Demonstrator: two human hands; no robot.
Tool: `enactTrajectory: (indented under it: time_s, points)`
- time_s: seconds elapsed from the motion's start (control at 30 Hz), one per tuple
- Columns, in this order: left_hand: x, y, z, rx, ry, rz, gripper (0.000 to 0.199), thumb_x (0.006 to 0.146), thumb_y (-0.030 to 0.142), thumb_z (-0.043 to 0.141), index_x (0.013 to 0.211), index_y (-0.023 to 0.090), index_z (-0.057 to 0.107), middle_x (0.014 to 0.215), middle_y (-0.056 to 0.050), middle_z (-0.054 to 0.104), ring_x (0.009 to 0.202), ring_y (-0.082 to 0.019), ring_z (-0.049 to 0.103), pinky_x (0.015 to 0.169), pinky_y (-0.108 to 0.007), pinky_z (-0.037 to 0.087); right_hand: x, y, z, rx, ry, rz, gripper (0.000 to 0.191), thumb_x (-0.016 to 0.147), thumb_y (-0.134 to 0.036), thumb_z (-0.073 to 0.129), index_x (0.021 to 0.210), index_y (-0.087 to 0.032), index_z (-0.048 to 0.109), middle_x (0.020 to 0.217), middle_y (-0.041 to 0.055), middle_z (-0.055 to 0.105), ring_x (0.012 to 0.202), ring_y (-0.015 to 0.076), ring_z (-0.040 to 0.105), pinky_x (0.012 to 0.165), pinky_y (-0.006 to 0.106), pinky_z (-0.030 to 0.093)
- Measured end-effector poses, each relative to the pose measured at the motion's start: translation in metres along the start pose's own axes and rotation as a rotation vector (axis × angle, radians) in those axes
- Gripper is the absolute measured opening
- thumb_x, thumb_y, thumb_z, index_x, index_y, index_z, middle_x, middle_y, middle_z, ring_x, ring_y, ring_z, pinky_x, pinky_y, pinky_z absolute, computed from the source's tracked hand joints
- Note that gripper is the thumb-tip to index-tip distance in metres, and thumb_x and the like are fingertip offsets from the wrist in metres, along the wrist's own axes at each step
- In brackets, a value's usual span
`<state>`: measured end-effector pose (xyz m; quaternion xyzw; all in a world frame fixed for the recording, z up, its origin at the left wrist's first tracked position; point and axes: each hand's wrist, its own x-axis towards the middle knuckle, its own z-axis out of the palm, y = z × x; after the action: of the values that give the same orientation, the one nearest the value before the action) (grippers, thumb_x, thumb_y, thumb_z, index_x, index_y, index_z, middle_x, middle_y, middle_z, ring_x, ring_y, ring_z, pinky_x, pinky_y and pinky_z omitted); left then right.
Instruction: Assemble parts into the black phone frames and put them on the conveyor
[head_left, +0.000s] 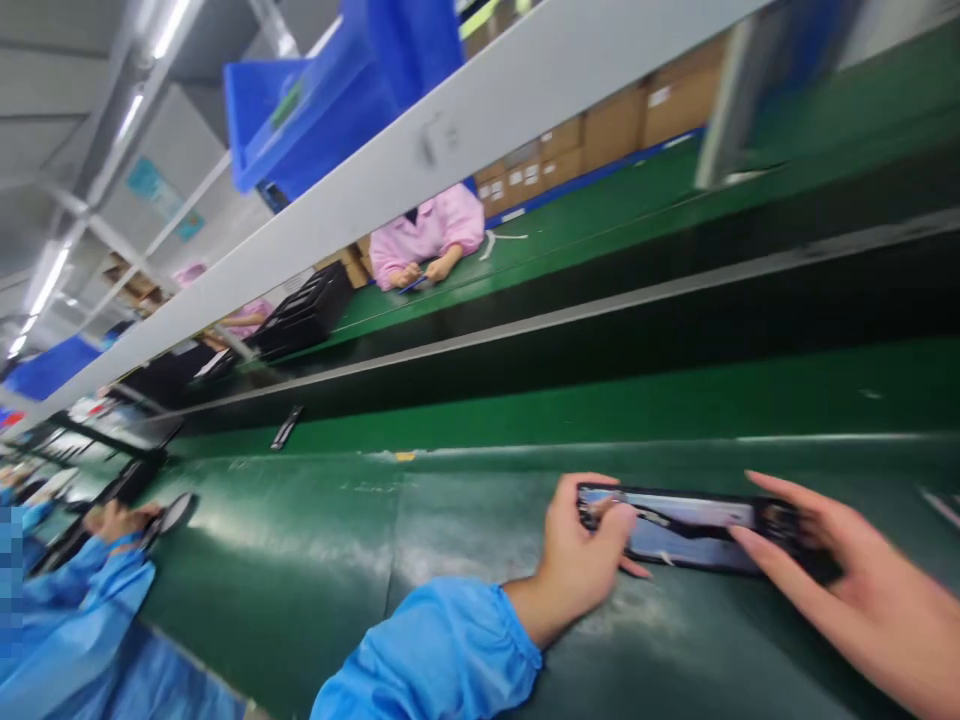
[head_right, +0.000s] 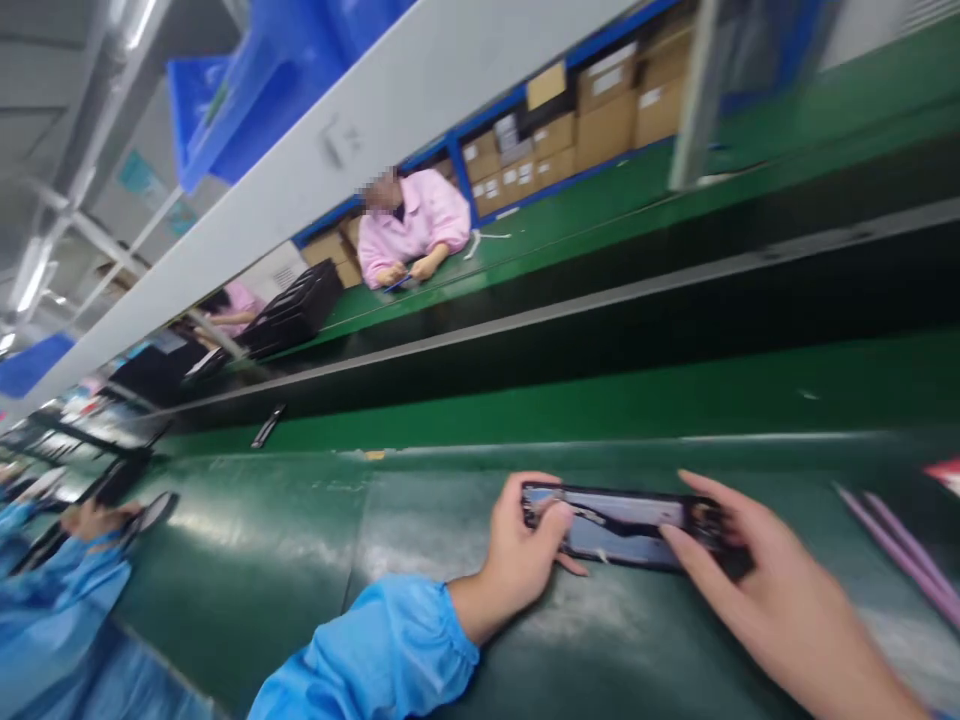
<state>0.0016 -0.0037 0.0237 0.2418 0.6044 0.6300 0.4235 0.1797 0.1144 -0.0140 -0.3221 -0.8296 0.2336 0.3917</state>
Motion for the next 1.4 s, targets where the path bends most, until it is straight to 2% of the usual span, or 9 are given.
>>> enactTrajectory:
  time_s: [0.13, 0.27, 0.43, 0.53, 0.77, 1.0, 1.13, 1.3, 1.4]
  points:
    - [-0.002, 0.005, 0.000, 0.082, 0.022, 0.076, 0.058, 0.078, 0.062, 0.078, 0.113, 0.020, 0.057, 0.085, 0.002, 0.053, 0.066, -0.009, 0.057, 0.047, -0.019, 0.060, 0.005, -0.008, -0.004, 0.057, -0.008, 0.085, 0.042, 0.102, -0.038, 0.060, 0.144, -0.036, 0.054, 0.113, 0.0149, 0.074, 0.090, 0.0285, 0.076, 0.063, 0.038, 0.060]
    - [-0.005, 0.009, 0.000, 0.172, 0.076, 0.127, 0.058, 0.080, 0.063, 0.076, 0.114, 0.021, 0.055, 0.091, 0.000, 0.055, 0.063, -0.010, 0.061, 0.042, -0.021, 0.059, 0.006, -0.011, 0.001, 0.072, -0.013, 0.109, 0.037, 0.101, -0.037, 0.057, 0.137, -0.027, 0.055, 0.120, 0.0121, 0.073, 0.100, 0.0292, 0.075, 0.081, 0.041, 0.063]
    - [-0.001, 0.011, -0.005, 0.321, 0.108, 0.210, 0.057, 0.082, 0.058, 0.076, 0.117, 0.019, 0.055, 0.093, 0.000, 0.058, 0.057, -0.010, 0.064, 0.043, -0.022, 0.059, 0.011, -0.022, -0.004, 0.147, -0.052, 0.189, 0.041, 0.096, -0.025, 0.050, 0.136, -0.022, 0.054, 0.130, 0.0111, 0.069, 0.118, 0.0271, 0.068, 0.103, 0.045, 0.055]
    - [0.007, 0.010, -0.007, 0.387, 0.104, 0.251, 0.056, 0.085, 0.055, 0.074, 0.123, 0.018, 0.055, 0.097, -0.002, 0.061, 0.055, -0.010, 0.065, 0.043, -0.023, 0.058, 0.018, -0.023, -0.008, 0.182, -0.064, 0.216, 0.045, 0.090, -0.019, 0.051, 0.135, -0.019, 0.055, 0.133, 0.0114, 0.067, 0.124, 0.0270, 0.064, 0.108, 0.045, 0.050]
    - [0.009, 0.008, -0.009, 0.459, 0.082, 0.335, 0.050, 0.090, 0.053, 0.071, 0.123, 0.018, 0.055, 0.103, -0.003, 0.061, 0.046, -0.010, 0.064, 0.040, -0.025, 0.057, 0.018, -0.020, -0.006, 0.236, -0.041, 0.210, 0.045, 0.089, -0.021, 0.057, 0.135, -0.019, 0.054, 0.135, 0.0124, 0.065, 0.123, 0.0299, 0.063, 0.104, 0.050, 0.049]
    - [-0.007, 0.002, 0.008, 0.443, 0.064, 0.463, 0.045, 0.092, 0.046, 0.071, 0.120, 0.018, 0.051, 0.101, -0.005, 0.063, 0.066, -0.015, 0.073, 0.051, -0.026, 0.065, 0.017, -0.024, -0.003, 0.280, 0.040, 0.262, 0.063, 0.080, -0.028, 0.076, 0.138, -0.024, 0.049, 0.135, 0.0111, 0.061, 0.122, 0.0308, 0.060, 0.104, 0.050, 0.047]
    - [-0.013, -0.001, 0.012, 0.461, 0.015, 0.484, 0.043, 0.094, 0.044, 0.068, 0.122, 0.018, 0.048, 0.095, -0.002, 0.063, 0.062, -0.014, 0.072, 0.052, -0.027, 0.066, 0.017, -0.028, -0.004, 0.281, 0.024, 0.249, 0.063, 0.078, -0.038, 0.084, 0.130, -0.025, 0.051, 0.126, 0.0101, 0.061, 0.119, 0.0314, 0.058, 0.101, 0.051, 0.047]
    - [-0.013, -0.003, 0.011, 0.477, 0.031, 0.503, 0.043, 0.095, 0.044, 0.067, 0.123, 0.018, 0.047, 0.098, -0.004, 0.065, 0.061, -0.013, 0.072, 0.051, -0.026, 0.066, 0.016, -0.031, -0.003, 0.293, 0.022, 0.250, 0.063, 0.077, -0.034, 0.083, 0.129, -0.025, 0.049, 0.125, 0.0093, 0.058, 0.119, 0.0306, 0.056, 0.101, 0.051, 0.048]
    - [-0.012, -0.005, 0.011, 0.498, 0.014, 0.528, 0.043, 0.095, 0.044, 0.067, 0.122, 0.018, 0.046, 0.093, -0.002, 0.066, 0.057, -0.012, 0.071, 0.050, -0.025, 0.065, 0.016, -0.034, -0.002, 0.295, 0.050, 0.274, 0.065, 0.074, -0.036, 0.085, 0.126, -0.024, 0.049, 0.123, 0.0091, 0.057, 0.116, 0.0301, 0.057, 0.099, 0.051, 0.049]
